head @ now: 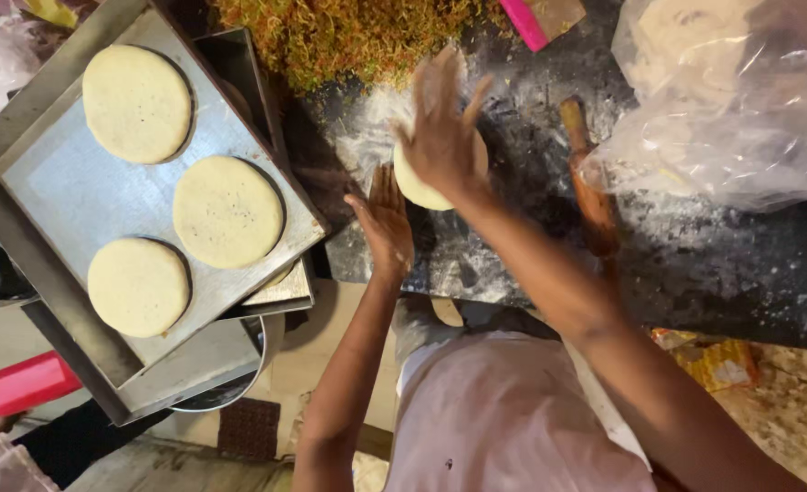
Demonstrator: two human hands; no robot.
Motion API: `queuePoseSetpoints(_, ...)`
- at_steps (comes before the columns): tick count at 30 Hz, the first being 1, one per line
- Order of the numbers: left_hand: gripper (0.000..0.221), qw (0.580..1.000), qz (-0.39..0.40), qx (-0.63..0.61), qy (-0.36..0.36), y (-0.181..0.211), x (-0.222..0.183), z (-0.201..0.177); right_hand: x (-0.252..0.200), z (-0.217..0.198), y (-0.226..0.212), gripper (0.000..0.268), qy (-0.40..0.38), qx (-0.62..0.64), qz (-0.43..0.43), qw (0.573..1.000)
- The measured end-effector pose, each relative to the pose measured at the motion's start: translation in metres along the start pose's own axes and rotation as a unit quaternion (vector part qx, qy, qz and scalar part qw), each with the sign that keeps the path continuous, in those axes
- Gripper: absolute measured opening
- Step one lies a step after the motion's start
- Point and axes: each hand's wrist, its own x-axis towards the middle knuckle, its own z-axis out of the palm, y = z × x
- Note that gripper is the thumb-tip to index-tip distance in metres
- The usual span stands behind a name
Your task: The person prepares stuffed flatbread by rolling out dough with a rolling pin, placing a vegetable filling in the center, folding the edges over the filling to seal it, and flattening the resulting stuffed ball.
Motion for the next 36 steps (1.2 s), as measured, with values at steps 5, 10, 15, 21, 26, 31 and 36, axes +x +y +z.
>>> queuePoseSetpoints(5, 0.105, 0.999, 0.016, 0.034, 0.011, -0.002, -0.011, -0.002, 0.017, -0.008, -0.013, 0.083, -0.011, 0.132, -0.023, 0.991)
queuePoseSetpoints(10, 0.101, 0.998, 0.019, 0.063, 0.021, -0.012, -0.012, -0.011, 0.025, -0.01, 0.011, 0.079, -0.002, 0.031, -0.017, 0.999)
queuePoseSetpoints(15, 0.099, 0.996, 0.009, 0.081, 0.039, -0.018, -0.007, -0.02, 0.004, 0.008, 0.024, 0.077, 0.078, 0.09, -0.038, 0.992)
queuePoseSetpoints(21, 0.1, 0.994, -0.002, 0.099, 0.049, -0.008, -0.004, -0.017, -0.007, -0.003, -0.004, 0.075, 0.053, 0.139, -0.085, 0.985)
queuePoseSetpoints(26, 0.102, 0.994, -0.01, 0.099, 0.049, -0.001, 0.011, -0.011, 0.007, -0.011, -0.039, 0.071, -0.084, 0.135, -0.127, 0.979)
queuePoseSetpoints(31, 0.103, 0.995, 0.007, 0.091, 0.043, 0.004, 0.034, -0.019, 0.049, -0.01, -0.016, 0.076, -0.025, 0.055, -0.076, 0.995)
queuePoseSetpoints(36, 0.108, 0.993, 0.017, 0.1, -0.061, 0.022, 0.083, -0.009, 0.046, -0.004, 0.004, 0.075, 0.116, 0.116, -0.082, 0.983)
